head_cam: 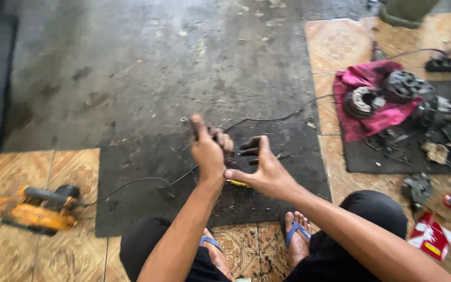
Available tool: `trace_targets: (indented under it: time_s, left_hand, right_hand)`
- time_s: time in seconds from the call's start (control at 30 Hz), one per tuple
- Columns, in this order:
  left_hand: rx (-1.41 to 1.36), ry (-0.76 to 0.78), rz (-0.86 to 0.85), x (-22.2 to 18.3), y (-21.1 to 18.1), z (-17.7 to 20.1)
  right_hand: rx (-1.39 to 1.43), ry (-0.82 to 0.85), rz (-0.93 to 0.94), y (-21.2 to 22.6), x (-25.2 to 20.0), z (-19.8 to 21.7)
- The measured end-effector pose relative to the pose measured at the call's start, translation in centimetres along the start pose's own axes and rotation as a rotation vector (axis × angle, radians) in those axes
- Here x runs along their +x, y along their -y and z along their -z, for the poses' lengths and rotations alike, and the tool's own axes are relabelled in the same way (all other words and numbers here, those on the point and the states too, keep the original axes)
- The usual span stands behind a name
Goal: The person sits on the floor and repeatedly pulls, shakes, and twists a wire brush by hand to remove debris. Another person briefly places a metal part on the floor nearby.
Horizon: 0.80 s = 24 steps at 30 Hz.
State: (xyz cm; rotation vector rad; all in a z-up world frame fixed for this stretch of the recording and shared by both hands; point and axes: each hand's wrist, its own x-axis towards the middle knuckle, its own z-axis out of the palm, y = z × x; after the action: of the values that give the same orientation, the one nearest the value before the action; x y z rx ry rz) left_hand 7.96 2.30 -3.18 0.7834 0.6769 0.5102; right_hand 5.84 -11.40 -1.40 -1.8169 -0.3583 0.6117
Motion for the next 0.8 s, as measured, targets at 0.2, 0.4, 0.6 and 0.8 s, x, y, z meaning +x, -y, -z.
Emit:
trace_targets:
  time_s: [0.2,0.4,0.6,0.8]
  left_hand:
    - [-0.100,-0.082,0.022,1.0,-0.6,0.1]
    - [-0.023,0.042,0.106,1.5,-2.0,0.2]
    - [0.404,0.172,0.185,-2.6,-2.9,-1.2]
    - [0.871,0.528,0.079,-1.7,2.4,2.0]
  right_hand:
    - [-0.447,0.143,0.036,2.5,-0.5,1.8]
    - [-0.899,-0.157,0.546,-3.3,0.2,4.6]
    - [-0.685,-0.403,0.438,-0.8,0.4,6.5]
    - [-0.727,-0.382,0.492,-2.6,1.2,6.0]
